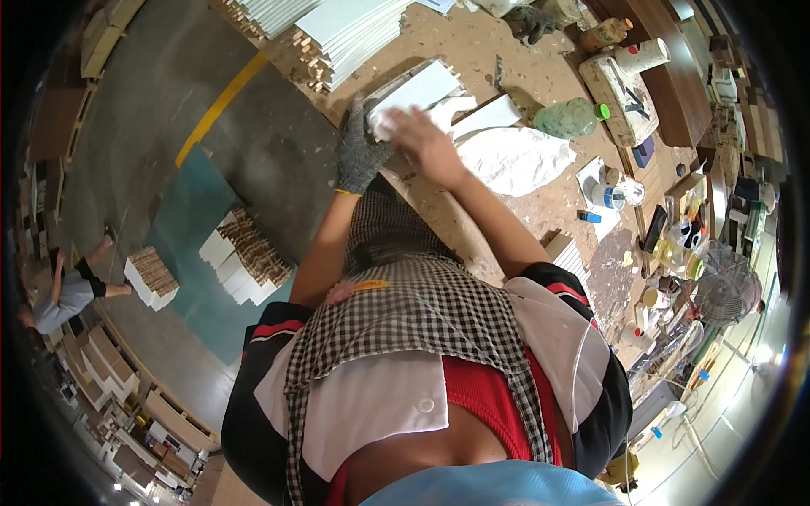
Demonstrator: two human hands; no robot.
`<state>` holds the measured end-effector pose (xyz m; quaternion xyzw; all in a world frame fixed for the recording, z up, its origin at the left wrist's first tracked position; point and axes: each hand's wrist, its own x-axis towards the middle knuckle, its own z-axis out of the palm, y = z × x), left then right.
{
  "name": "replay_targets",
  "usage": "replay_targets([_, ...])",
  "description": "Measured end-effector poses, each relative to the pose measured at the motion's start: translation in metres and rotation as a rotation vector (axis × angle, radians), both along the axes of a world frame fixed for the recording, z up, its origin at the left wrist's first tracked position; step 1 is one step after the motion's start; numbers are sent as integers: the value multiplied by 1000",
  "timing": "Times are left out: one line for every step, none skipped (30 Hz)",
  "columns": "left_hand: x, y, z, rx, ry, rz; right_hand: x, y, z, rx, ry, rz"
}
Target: The person wipes white rectangular slats with a cloth and liquid, handling the slats individually and returning them to the table.
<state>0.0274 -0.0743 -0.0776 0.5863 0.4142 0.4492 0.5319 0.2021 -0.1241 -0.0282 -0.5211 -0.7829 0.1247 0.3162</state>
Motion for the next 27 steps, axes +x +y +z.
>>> replay_targets([1,0,2,61,63,-10,22,12,-11,50,-11,-61])
replay_targets([-2,-1,1,118,129,-6,32,21,0,-3,3,-215])
replay_targets([-1,-1,2,177,188,-15,35,27,0,49,-128,-296])
replay_targets([1,-2,3,195,241,11,30,23,-2,6,-58,-224])
replay_targets([3,-1,4,214,292,35,21,16,-4,-36,10,-153])
replay_targets([1,-2,3,348,471,87,11,7,-5,9,12,5])
replay_targets([2,-3,4,348,465,88,9,0,7,-13,2,66])
replay_targets([4,-5,5,290,369,74,4,-12,19,-45,-2,123])
replay_targets([9,-3,7,238,267,59,10,-16,35,-75,-26,161])
replay_targets([6,-2,3,221,247,54,17,-20,39,-116,35,89])
replay_targets([3,-2,-1,203,227,50,26,-29,45,-158,-8,-42])
replay_targets([-1,-2,-6,183,209,52,35,-34,52,-327,-39,-104])
replay_targets([-3,-3,-3,189,267,48,45,-39,55,-502,-65,-176])
replay_targets([-2,-1,-1,211,318,56,58,-37,57,-489,-39,-106])
replay_targets([-4,-2,1,232,368,69,72,-37,59,-481,-12,-35])
replay_targets([-5,-4,5,218,349,50,89,-27,52,-370,-56,-88])
replay_targets([-5,-4,8,211,336,49,104,-16,46,-401,19,-221])
replay_targets([-4,-5,10,204,323,43,119,1,33,-439,12,-417])
replay_targets([-4,-7,13,181,316,46,136,22,20,-343,-52,-555])
replay_targets([-3,-8,16,159,308,43,154,43,5,-407,-97,-726])
replay_targets([0,-7,16,168,297,27,180,59,-20,-407,-137,-839])
replay_targets([1,-7,10,247,316,38,197,72,-36,-489,-116,-883])
replay_targets([-1,-7,12,285,328,50,200,83,-50,-489,-116,-879])
replay_targets([-4,-8,16,322,343,66,199,96,-61,-490,-220,-971])
replay_targets([-3,-13,36,592,654,58,206,104,-77,-493,-326,-1083])
replay_targets([1,-15,50,867,959,47,221,106,-96,-457,-281,-1157])
replay_targets([3,-19,48,855,976,58,220,116,-100,-462,-279,-1135])
